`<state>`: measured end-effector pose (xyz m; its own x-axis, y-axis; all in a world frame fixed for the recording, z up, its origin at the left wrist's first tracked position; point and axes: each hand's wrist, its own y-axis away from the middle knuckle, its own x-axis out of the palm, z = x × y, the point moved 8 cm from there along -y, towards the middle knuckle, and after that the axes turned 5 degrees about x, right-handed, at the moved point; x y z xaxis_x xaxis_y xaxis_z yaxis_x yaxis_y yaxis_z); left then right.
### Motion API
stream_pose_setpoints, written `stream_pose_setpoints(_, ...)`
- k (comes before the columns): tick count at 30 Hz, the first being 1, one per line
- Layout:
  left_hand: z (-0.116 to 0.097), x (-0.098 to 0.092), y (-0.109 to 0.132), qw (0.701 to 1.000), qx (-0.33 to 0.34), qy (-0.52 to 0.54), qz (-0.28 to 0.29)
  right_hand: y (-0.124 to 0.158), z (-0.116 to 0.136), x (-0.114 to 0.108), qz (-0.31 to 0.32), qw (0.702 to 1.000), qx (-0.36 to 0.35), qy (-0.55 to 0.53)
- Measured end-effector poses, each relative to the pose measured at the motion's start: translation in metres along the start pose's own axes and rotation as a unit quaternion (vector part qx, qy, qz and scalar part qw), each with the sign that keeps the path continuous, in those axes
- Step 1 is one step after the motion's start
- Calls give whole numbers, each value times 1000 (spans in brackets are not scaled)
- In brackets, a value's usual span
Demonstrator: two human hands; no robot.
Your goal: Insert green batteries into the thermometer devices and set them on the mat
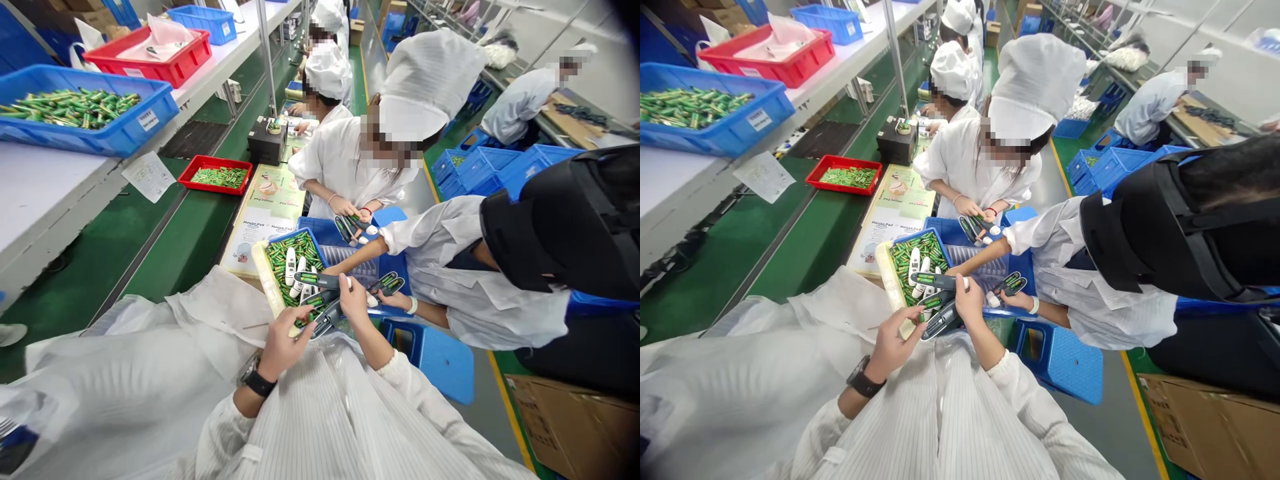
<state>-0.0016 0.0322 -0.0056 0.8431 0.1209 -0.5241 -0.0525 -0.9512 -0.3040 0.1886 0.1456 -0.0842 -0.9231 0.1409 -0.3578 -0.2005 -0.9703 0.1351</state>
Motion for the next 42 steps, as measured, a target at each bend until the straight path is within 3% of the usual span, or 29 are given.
stream_pose_setpoints(3,-19,13,-5,995,57,-81,27,-3,2,10,11,1000,-10,9)
stream_pose_setpoints(8,-20,22,-4,973,85,-199,76,-7,7,17,13,999,-19,33)
stream_pose_setpoints(24,-11,23,-1,988,33,-154,4,-16,21,19,4,999,-40,33)
stream_pose_setpoints(29,-5,27,-5,987,6,-151,47,-17,24,16,-3,998,-40,46)
stream_pose_setpoints(32,-3,30,-7,990,-8,-137,41,-18,25,15,-3,998,-32,52)
stream_pose_setpoints(36,-2,31,-6,994,5,-108,15,-20,28,14,-3,999,-35,39)
stream_pose_setpoints(42,3,35,1,993,30,-91,62,-23,26,8,-24,998,-31,43)
